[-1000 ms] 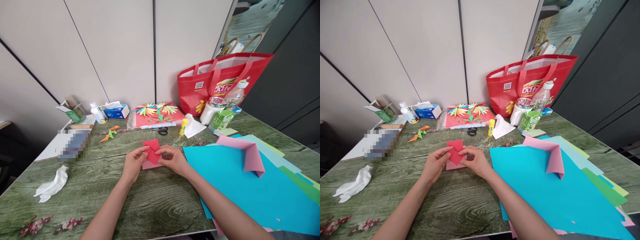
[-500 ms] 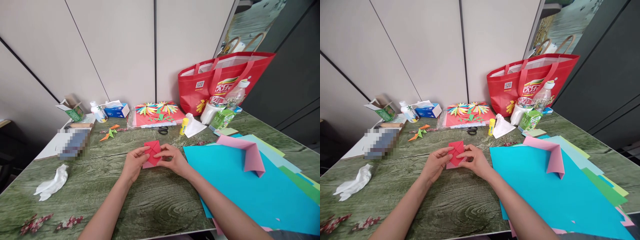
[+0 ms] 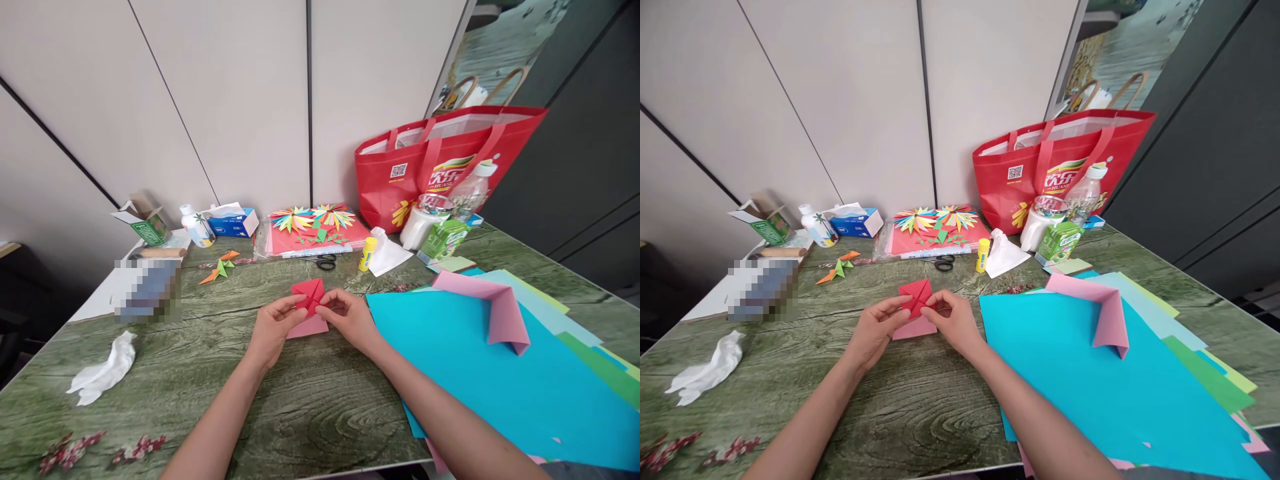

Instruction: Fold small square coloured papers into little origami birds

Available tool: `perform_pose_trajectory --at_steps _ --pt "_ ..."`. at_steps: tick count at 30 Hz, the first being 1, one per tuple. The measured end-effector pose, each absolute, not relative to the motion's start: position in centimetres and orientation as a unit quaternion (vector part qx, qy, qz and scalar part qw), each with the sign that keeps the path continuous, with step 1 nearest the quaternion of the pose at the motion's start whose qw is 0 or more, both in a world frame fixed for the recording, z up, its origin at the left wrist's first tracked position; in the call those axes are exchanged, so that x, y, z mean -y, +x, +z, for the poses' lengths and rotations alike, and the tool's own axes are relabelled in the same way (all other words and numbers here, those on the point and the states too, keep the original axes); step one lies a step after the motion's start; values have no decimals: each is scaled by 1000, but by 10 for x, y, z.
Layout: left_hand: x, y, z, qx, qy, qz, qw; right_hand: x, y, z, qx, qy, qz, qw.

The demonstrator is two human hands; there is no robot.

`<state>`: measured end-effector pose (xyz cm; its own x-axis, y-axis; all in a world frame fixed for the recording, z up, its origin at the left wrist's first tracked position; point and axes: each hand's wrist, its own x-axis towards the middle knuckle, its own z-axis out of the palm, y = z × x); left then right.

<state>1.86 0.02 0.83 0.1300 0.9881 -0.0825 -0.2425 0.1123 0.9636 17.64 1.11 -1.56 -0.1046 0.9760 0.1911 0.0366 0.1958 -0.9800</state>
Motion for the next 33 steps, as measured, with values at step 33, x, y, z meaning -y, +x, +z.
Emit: perform_pose_trajectory --at_steps 33 --pt "2 25 3 -431 432 515 602 -9 177 -11 626 -416 382 538"
